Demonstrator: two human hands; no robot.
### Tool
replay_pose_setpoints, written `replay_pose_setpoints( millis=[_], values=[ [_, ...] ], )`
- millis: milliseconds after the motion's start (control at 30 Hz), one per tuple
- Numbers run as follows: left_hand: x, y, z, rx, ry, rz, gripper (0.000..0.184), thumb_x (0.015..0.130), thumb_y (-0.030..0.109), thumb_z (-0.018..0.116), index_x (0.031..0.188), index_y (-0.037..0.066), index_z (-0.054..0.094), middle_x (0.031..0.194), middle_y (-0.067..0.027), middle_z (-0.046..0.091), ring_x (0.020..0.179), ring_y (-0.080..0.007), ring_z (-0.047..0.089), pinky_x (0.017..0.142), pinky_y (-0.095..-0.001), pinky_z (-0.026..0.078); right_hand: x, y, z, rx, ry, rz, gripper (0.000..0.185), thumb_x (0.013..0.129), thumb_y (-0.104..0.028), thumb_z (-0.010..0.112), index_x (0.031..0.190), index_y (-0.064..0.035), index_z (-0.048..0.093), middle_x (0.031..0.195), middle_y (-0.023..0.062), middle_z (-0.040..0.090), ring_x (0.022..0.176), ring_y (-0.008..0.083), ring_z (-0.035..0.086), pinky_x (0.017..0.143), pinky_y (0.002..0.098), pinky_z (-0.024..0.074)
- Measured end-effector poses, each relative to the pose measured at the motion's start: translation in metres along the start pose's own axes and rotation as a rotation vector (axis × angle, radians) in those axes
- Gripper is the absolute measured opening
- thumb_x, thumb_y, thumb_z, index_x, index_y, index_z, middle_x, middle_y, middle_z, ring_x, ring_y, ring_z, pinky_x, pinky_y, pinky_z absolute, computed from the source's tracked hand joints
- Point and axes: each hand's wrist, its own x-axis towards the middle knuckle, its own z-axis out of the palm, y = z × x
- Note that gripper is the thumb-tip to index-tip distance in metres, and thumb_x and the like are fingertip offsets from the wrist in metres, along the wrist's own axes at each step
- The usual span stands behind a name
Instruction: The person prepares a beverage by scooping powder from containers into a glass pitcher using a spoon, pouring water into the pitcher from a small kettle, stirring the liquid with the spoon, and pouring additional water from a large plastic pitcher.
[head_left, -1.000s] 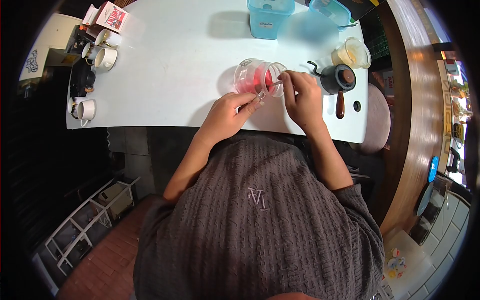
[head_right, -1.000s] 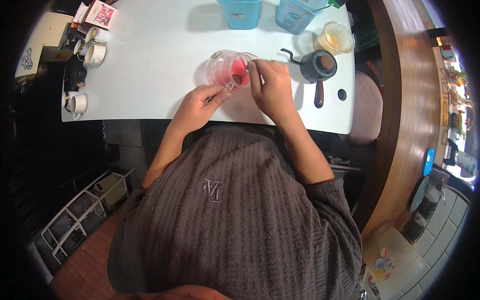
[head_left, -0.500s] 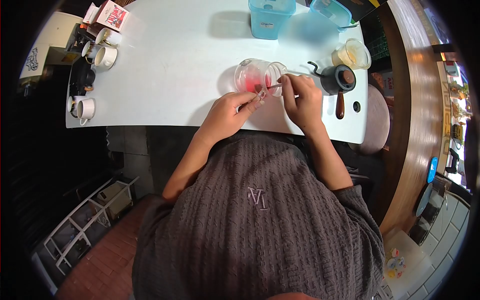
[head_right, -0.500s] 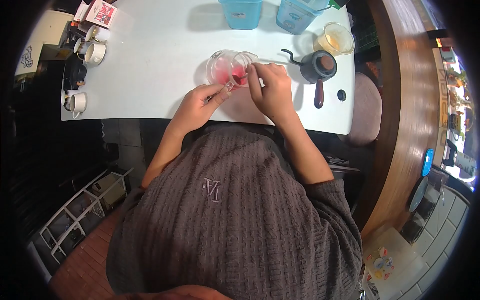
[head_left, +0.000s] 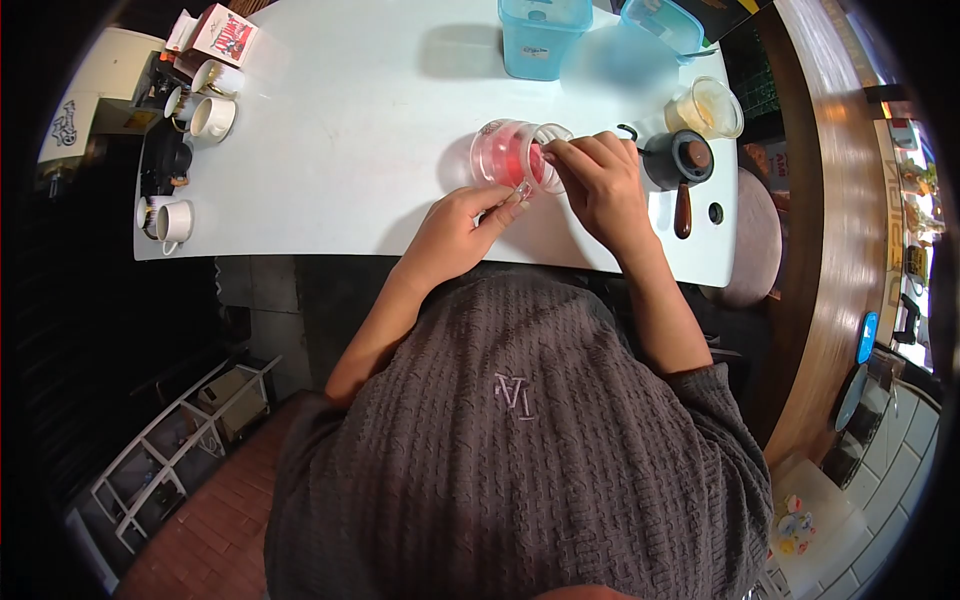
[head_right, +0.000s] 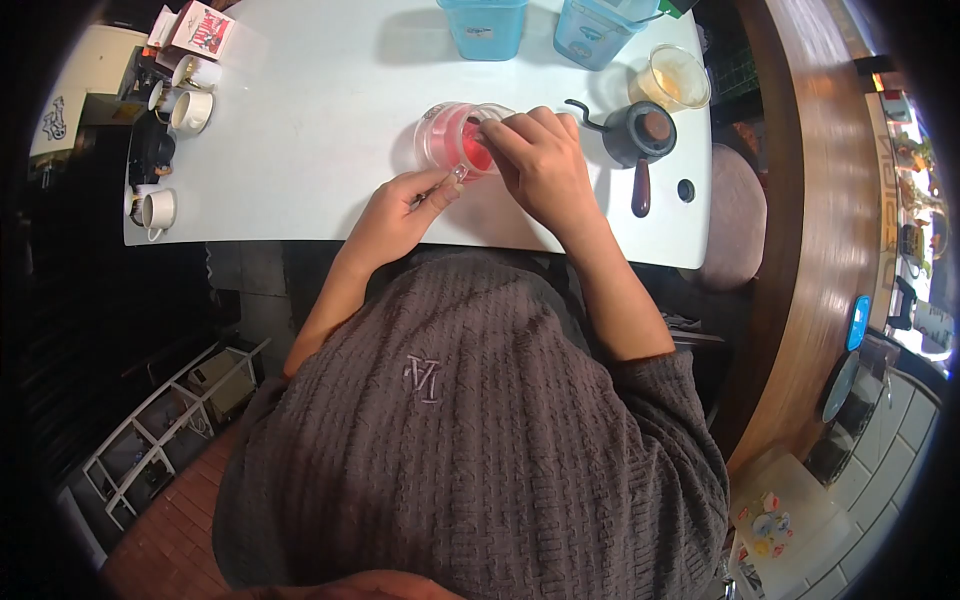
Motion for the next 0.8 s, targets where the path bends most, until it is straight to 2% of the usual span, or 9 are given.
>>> replay_pose_setpoints(
  millis=[67,133,167,267,333,400,567,633,800],
  values=[
    [-0.001,-0.001,-0.001,-0.004,0.002,-0.012,0.027,0.091,0.027,0.061,0.099,0.002,0.066,0.083,-0.015,0.065,0.072,-0.0275,0.06,0.068,-0.0343,0.046,-0.003,-0.002,0.003,-0.028,0.002,-0.013,0.013,0.079,-0.008,0.068,0.092,-0.0088,0.067,0.071,0.0016,0.061,0.07,0.0195,0.055,0.067,0.0328,0.038],
    [-0.002,-0.001,-0.002,0.017,-0.025,-0.041,0.033,0.093,0.029,0.06,0.107,-0.001,0.063,0.09,-0.0128,0.067,0.08,-0.0152,0.059,0.077,-0.0289,0.047,-0.008,-0.005,0.005,-0.018,0.071,0.083,0.007,0.081,-0.009,0.066,0.087,-0.0065,0.068,0.061,0.0034,0.057,0.06,0.0213,0.054,0.064,0.0339,0.0393],
    [-0.002,-0.002,-0.002,0.015,-0.026,-0.042,0.033,0.093,0.029,0.06,0.107,-0.001,0.063,0.09,-0.0128,0.067,0.08,-0.0152,0.059,0.077,-0.0289,0.047,-0.011,-0.006,0.006,-0.019,0.069,0.085,0.007,0.081,-0.009,0.066,0.087,-0.0065,0.068,0.061,0.0034,0.057,0.06,0.0213,0.054,0.064,0.0339,0.0393],
    [-0.002,-0.005,-0.003,0.002,-0.077,-0.072,0.034,0.093,0.029,0.06,0.108,-0.002,0.063,0.09,-0.0126,0.067,0.079,-0.0144,0.057,0.077,-0.0285,0.047,-0.013,-0.013,0.007,0.19,0.008,0.585,0.017,0.09,-0.012,0.057,0.087,-0.0009,0.07,0.064,0.0104,0.064,0.054,0.0206,0.057,0.06,0.0313,0.0461],
    [-0.004,-0.011,0.0,0.01,0.022,0.004,0.028,0.092,0.028,0.06,0.101,0.001,0.063,0.082,-0.0167,0.064,0.072,-0.028,0.059,0.068,-0.0343,0.046,-0.01,-0.019,0.004,0.276,0.032,0.648,0.017,0.091,-0.011,0.056,0.088,-0.0009,0.069,0.065,0.0096,0.064,0.055,0.0195,0.057,0.061,0.03,0.0453],
    [-0.004,-0.015,-0.003,-0.004,0.03,-0.019,0.028,0.093,0.028,0.059,0.101,0.001,0.063,0.079,-0.0142,0.063,0.069,-0.0238,0.057,0.066,-0.0323,0.045,-0.008,-0.022,0.001,0.364,0.058,0.711,0.017,0.091,-0.011,0.056,0.089,-0.0008,0.069,0.065,0.0087,0.063,0.057,0.0184,0.057,0.062,0.0287,0.0445],
    [-0.008,-0.032,-0.011,-0.195,-0.004,-0.097,0.029,0.096,0.029,0.055,0.102,0.001,0.062,0.072,-0.0026,0.056,0.064,-0.0099,0.047,0.062,-0.0252,0.041,-0.011,-0.026,-0.027,0.105,0.251,0.067,0.006,0.081,-0.003,0.064,0.087,-0.0032,0.067,0.069,0.0044,0.061,0.062,0.0189,0.054,0.062,0.0318,0.0376],
    [-0.009,-0.037,-0.014,-0.354,-0.017,-0.1,0.026,0.098,0.027,0.052,0.098,0.002,0.061,0.075,0.0033,0.05,0.069,-0.005,0.042,0.063,-0.022,0.038,-0.017,-0.032,-0.029,0.101,0.293,0.019,0.005,0.081,-0.008,0.066,0.085,-0.0044,0.067,0.07,0.004,0.059,0.064,0.0206,0.053,0.063,0.0321,0.0364],
    [-0.004,-0.038,-0.027,-0.448,-0.125,-0.107,0.025,0.099,0.025,0.049,0.09,0.004,0.056,0.081,0.0021,0.05,0.075,-0.0071,0.045,0.071,-0.0219,0.04,-0.027,-0.051,-0.033,0.016,0.424,-0.081,0.016,0.086,-0.021,0.064,0.086,-0.0058,0.068,0.073,0.0022,0.061,0.067,0.0172,0.055,0.065,0.0305,0.0373]
  ],
)
